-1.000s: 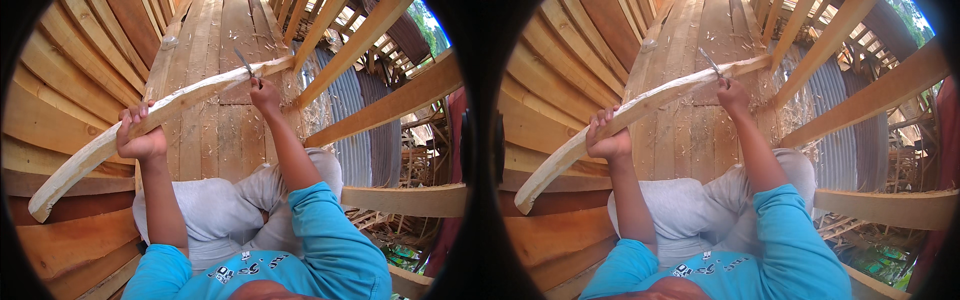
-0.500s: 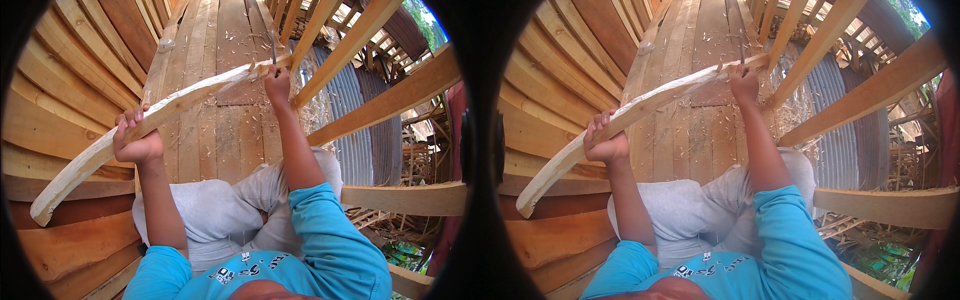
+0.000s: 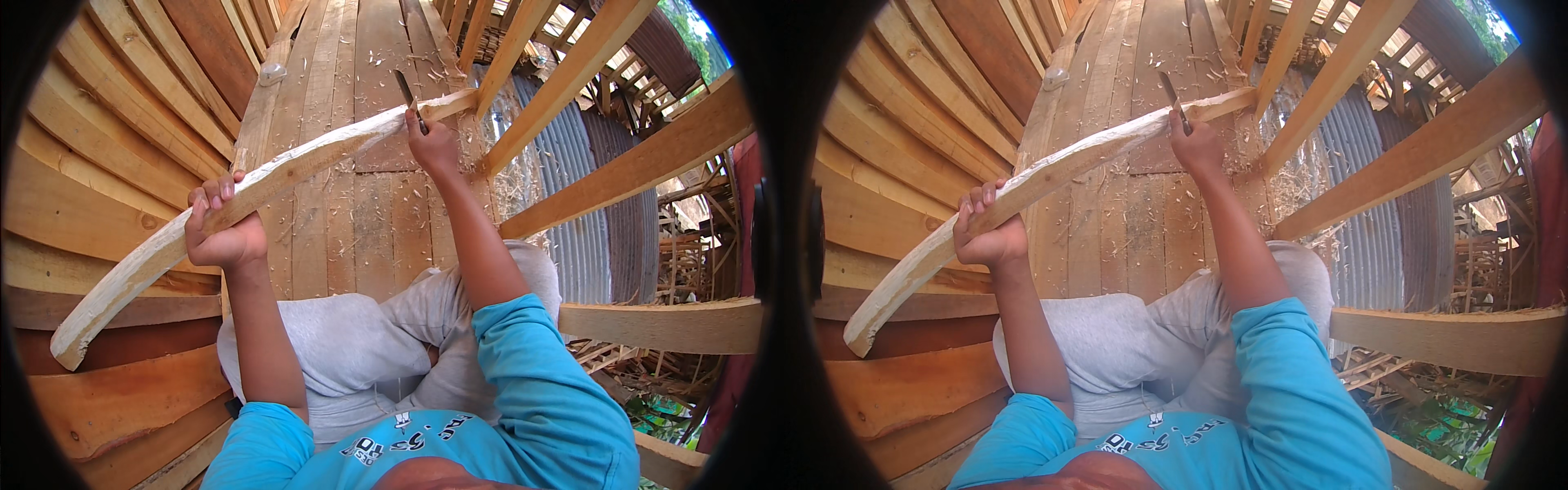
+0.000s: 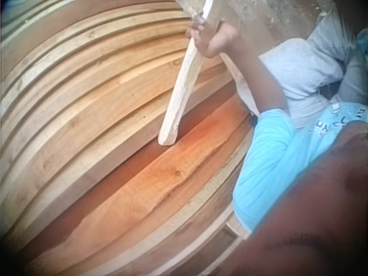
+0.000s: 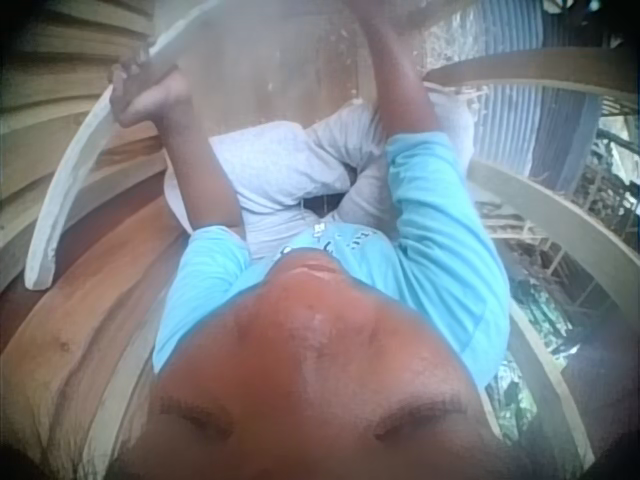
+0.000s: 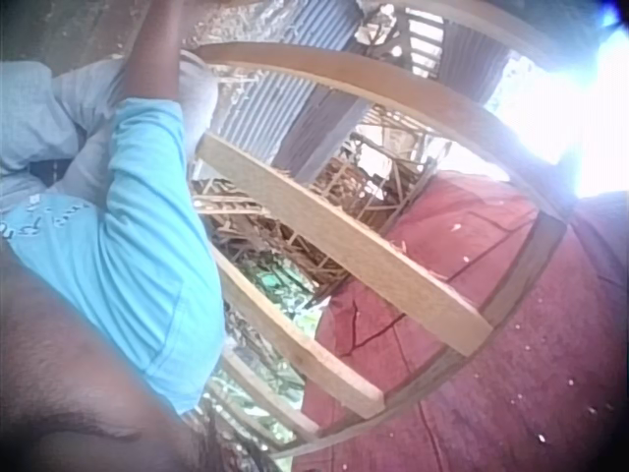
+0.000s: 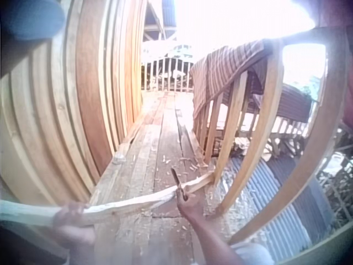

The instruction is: The person sits on a wooden floor and uses a knife to shave and shape a long curved piece of wood. The person holds the wood with the left hand and repeatedly scrapes the surface with the right hand, producing wood shavings that accumulate on the floor.

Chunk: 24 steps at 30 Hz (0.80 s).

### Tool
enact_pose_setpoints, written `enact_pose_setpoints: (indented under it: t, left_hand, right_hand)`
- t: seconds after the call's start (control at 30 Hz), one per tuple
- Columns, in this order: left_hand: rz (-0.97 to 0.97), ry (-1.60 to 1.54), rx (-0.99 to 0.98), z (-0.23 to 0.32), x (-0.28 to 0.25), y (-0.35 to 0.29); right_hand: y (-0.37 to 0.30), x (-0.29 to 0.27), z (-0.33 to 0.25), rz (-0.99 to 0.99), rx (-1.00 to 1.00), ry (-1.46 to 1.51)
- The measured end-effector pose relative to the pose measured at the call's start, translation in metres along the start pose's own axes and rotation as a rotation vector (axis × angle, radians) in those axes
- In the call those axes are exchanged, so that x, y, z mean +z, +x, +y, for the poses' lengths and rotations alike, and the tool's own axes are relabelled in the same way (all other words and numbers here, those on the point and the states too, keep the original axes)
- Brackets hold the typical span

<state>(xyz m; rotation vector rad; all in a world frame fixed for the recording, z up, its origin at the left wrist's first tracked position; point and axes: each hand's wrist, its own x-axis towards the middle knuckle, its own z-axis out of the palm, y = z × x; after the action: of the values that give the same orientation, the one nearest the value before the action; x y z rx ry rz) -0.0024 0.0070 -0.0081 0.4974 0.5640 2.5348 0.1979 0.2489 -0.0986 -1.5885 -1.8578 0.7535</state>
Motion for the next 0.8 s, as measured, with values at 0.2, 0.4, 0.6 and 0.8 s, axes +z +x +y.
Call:
enact_pose_setpoints:
  t: [0.2,0.4,0.6,0.8]
  left_hand:
    - [-0.022,-0.004,-0.007,-0.004,0.002,0.000]
    - [-0.033,0.007,0.008,0.001,0.002,-0.001]
    - [-0.079,-0.017,0.001,0.001,0.001,-0.001]
    - [-0.088,-0.016,0.009,0.002,-0.001,0.000]
  right_hand:
    - [0.019,0.003,0.021,-0.207,0.221,0.340]
    - [0.009,-0.018,0.000,-0.622,0.563,0.725]
    - [0.008,-0.039,0.000,-0.817,0.536,1.054]
    - [-0.017,-0.058,-0.033,-1.135,0.138,0.470]
